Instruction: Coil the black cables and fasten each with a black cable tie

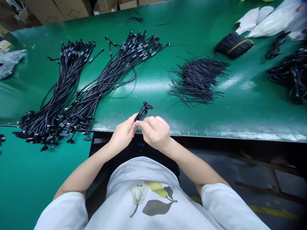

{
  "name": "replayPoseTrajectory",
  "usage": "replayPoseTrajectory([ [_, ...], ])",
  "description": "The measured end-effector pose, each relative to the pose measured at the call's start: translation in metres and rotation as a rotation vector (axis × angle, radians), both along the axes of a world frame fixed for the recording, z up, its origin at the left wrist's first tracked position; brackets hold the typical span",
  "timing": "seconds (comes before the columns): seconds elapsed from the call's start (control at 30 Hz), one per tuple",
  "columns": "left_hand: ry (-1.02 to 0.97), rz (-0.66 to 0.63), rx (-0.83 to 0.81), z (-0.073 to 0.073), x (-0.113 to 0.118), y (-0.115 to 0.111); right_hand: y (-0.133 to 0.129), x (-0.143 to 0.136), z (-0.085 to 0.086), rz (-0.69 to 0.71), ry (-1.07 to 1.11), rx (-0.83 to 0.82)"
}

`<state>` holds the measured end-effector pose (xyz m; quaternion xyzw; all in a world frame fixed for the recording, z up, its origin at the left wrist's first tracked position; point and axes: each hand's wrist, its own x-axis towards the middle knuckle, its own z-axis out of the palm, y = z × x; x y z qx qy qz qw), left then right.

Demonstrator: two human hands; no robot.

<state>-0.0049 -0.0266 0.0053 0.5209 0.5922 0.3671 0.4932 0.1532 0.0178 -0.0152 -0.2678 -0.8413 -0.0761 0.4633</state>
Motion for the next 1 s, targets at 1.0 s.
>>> replayPoseTrajectory([
  [1.0, -0.729, 0.169, -0.274, 0.008, 0.012, 0.003, 0.025, 0.005, 0.010, 0.239, -0.327, -0.009],
])
